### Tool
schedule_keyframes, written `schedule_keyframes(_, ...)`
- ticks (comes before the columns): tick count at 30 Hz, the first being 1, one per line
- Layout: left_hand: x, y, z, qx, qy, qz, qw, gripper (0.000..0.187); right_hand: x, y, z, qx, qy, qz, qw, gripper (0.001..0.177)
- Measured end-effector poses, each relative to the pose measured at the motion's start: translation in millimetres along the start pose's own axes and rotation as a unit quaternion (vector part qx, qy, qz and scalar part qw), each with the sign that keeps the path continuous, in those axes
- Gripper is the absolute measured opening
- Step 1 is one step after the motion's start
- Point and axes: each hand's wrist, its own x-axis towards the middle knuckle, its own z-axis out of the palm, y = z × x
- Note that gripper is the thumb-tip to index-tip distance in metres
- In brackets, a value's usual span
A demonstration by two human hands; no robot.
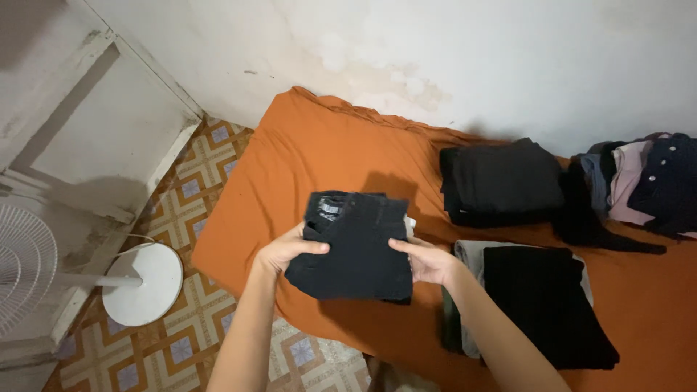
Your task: Sorting and stacking various items of folded laundry on a bed.
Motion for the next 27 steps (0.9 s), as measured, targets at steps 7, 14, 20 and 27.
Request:
schedule_keyframes(7, -11.0, 14.6, 8.3, -0.041, 0.052, -0.015, 0.998, 0.056, 2.6, 4.3, -12.7, 0.042, -0.015, -0.202, 0.978, 0.052)
schedule_keyframes(14, 26.1, -44.2, -3.6, -0.019, 0.142, 0.004, 0.990, 0.058, 36.9, 45.3, -11.8, -0.039, 0.189, -0.339, 0.921, 0.039)
schedule_keyframes(20, 59.4, -119.3, -7.8, 0.187, 0.248, 0.043, 0.950, 0.059, 79.5, 80.2, -15.4, -0.216, 0.379, -0.370, 0.820, 0.039)
schedule_keyframes(27, 58.2, -106.8, 17.1, 0.375, 0.392, 0.114, 0.832, 0.064, 99.1, 97.3, -13.1, -0.274, 0.509, -0.388, 0.718, 0.048)
